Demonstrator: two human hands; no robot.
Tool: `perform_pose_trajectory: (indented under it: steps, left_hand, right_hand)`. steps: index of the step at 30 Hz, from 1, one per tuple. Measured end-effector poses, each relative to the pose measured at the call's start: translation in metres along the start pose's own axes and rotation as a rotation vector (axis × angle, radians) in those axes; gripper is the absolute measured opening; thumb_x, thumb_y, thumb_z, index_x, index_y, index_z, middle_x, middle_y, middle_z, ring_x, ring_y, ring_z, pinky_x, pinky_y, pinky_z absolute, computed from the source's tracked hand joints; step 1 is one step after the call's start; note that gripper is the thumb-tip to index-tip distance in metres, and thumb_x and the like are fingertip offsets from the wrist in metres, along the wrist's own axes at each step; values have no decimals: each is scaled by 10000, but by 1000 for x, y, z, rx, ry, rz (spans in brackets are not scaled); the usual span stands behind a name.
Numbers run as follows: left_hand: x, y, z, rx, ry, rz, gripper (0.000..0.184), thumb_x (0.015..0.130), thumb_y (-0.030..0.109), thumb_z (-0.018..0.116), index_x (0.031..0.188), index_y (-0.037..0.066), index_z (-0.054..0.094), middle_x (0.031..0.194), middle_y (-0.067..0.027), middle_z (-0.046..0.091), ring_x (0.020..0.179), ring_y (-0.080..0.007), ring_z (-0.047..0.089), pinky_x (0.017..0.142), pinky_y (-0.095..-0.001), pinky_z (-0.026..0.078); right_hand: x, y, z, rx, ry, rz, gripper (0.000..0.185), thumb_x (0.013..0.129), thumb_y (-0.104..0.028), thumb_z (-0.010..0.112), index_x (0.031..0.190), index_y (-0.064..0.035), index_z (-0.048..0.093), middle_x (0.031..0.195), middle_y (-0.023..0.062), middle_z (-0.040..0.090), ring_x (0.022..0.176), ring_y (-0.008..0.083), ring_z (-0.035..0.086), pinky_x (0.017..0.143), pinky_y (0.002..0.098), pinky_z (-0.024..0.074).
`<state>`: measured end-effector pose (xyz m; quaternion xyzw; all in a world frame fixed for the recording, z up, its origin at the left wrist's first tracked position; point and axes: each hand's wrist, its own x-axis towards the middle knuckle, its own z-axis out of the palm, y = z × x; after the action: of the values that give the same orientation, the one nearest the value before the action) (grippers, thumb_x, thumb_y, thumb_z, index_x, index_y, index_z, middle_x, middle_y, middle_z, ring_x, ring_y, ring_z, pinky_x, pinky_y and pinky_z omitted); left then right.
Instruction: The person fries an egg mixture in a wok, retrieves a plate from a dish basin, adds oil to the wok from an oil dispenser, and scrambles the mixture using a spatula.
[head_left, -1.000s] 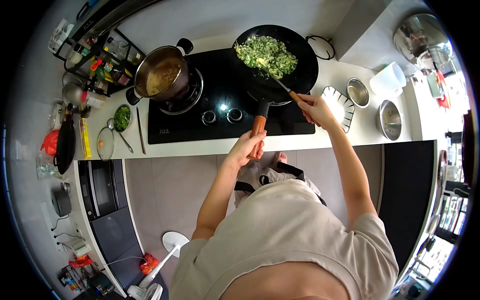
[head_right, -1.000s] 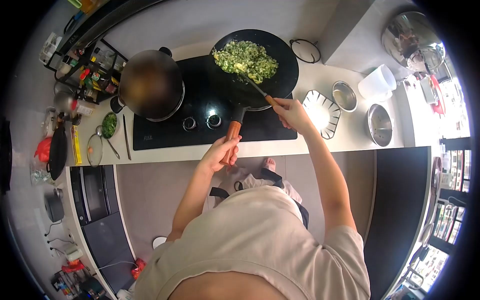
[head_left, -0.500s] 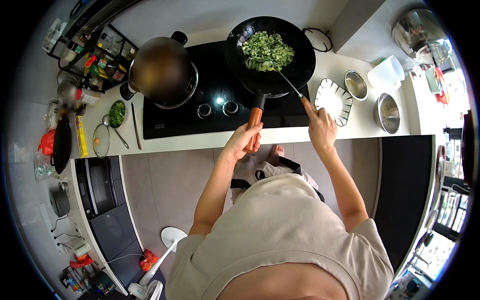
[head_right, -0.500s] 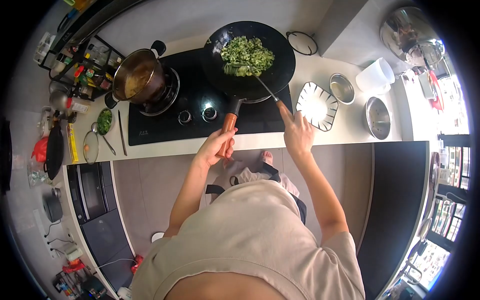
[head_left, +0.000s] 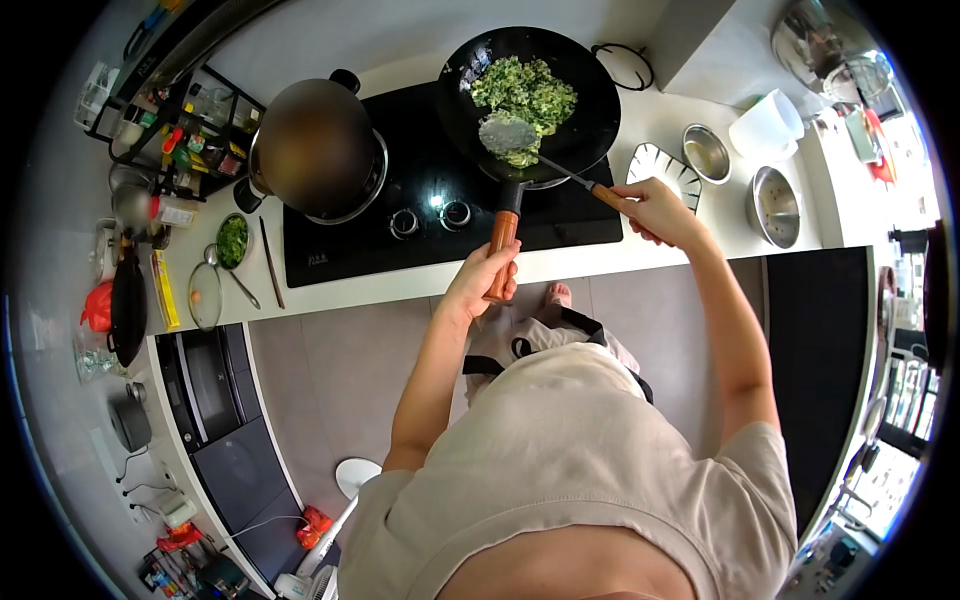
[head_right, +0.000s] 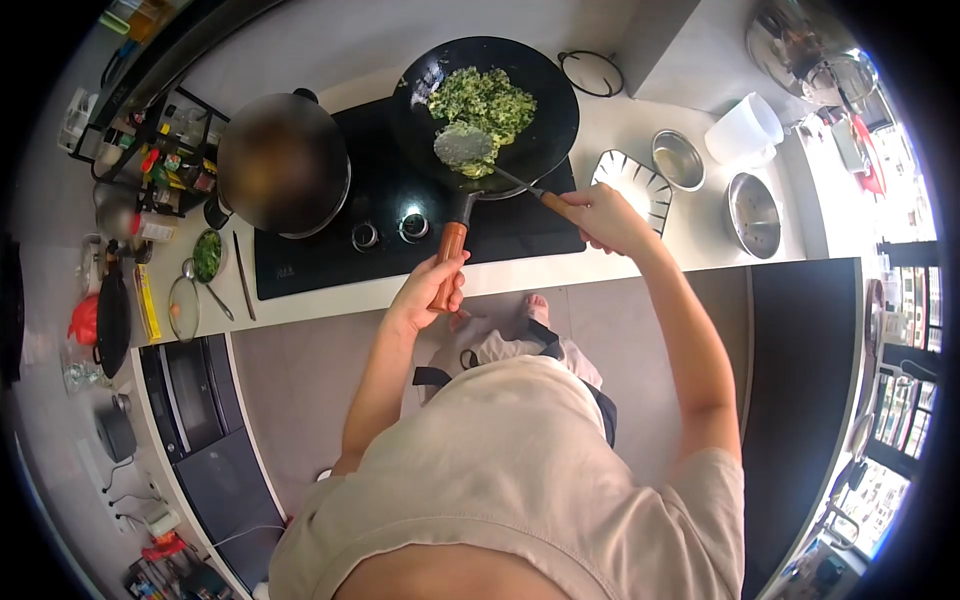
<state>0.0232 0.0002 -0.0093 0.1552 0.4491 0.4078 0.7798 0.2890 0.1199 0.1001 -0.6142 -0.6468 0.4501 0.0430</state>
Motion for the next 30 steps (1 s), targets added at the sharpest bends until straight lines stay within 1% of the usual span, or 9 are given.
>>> perform_pose_trajectory:
  steps: [5, 10, 11, 15, 20, 23, 25, 27, 30]
  left_hand:
    - [1, -1, -2, -10, 3, 3, 364, 903, 276, 656, 1155, 46, 529, 724, -27, 547, 504, -118, 529, 430, -242, 417]
    - [0, 0, 1, 4, 10, 5, 375, 905, 277, 650, 1166, 40, 520, 721, -29, 547, 506, -115, 537, 422, -248, 421]
    - [-1, 1, 1, 4, 11, 5, 374, 906, 276, 647, 1166, 40, 519, 721, -29, 546, 506, -115, 536, 422, -248, 421]
    - [0, 0, 0, 0, -11, 13, 372, 910, 272, 639, 1170, 37, 515, 723, -31, 544, 502, -115, 532, 422, -247, 421]
    - [1, 1, 0, 0, -25, 17, 266, 914, 281, 639, 1048, 88, 514, 709, -19, 545, 484, -112, 534, 416, -257, 422]
    - [1, -2, -2, -8, -23, 17, 273, 913, 278, 641, 1060, 85, 517, 708, -20, 544, 484, -113, 532, 418, -260, 421]
    - [2, -4, -1, -11, -17, 20, 271, 910, 280, 645, 1048, 85, 516, 707, -20, 543, 483, -115, 530, 418, -262, 420]
    - [3, -5, -2, -20, -22, 12, 346, 914, 275, 640, 1137, 51, 499, 724, -30, 544, 494, -122, 528, 427, -258, 421]
    - [4, -6, -4, -25, -26, 12, 379, 917, 272, 635, 1176, 34, 492, 734, -37, 544, 500, -129, 526, 434, -260, 421]
  right_hand:
    - [13, -24, -41, 29, -152, 22, 355, 879, -165, 556, 1173, 12, 646, 549, 34, 527, 398, 95, 459, 352, 264, 342]
    - [-11, -63, -60, -255, -87, 33, 434, 873, -501, 628, 1038, -113, 733, 518, 2, 482, 407, 92, 433, 379, 249, 352]
    - [-12, -65, -69, -314, -56, 35, 382, 907, -391, 602, 1055, -58, 715, 500, 29, 488, 354, 94, 417, 337, 254, 327]
    - [-9, -75, -107, -716, 67, -53, 302, 911, -299, 587, 961, -36, 729, 514, 83, 545, 365, 166, 495, 332, 305, 356]
    - [13, -86, -98, -892, 129, -97, 365, 905, -254, 597, 699, 41, 656, 545, 197, 570, 439, 311, 552, 472, 429, 449]
    - [39, -70, -59, -662, 144, 32, 261, 895, -240, 593, 942, -12, 711, 697, 214, 635, 575, 353, 618, 625, 443, 508]
    - [76, -8, -30, -685, 248, -317, 283, 900, -197, 520, 1099, -85, 688, 767, 188, 676, 730, 343, 673, 709, 446, 536]
    - [66, 2, -2, -505, 277, -210, 327, 900, -178, 499, 1180, -181, 667, 843, 202, 676, 831, 375, 656, 786, 458, 511]
    - [43, 6, 12, -384, 309, -231, 315, 901, -180, 500, 1165, -154, 670, 844, 219, 665, 817, 386, 651, 768, 463, 510]
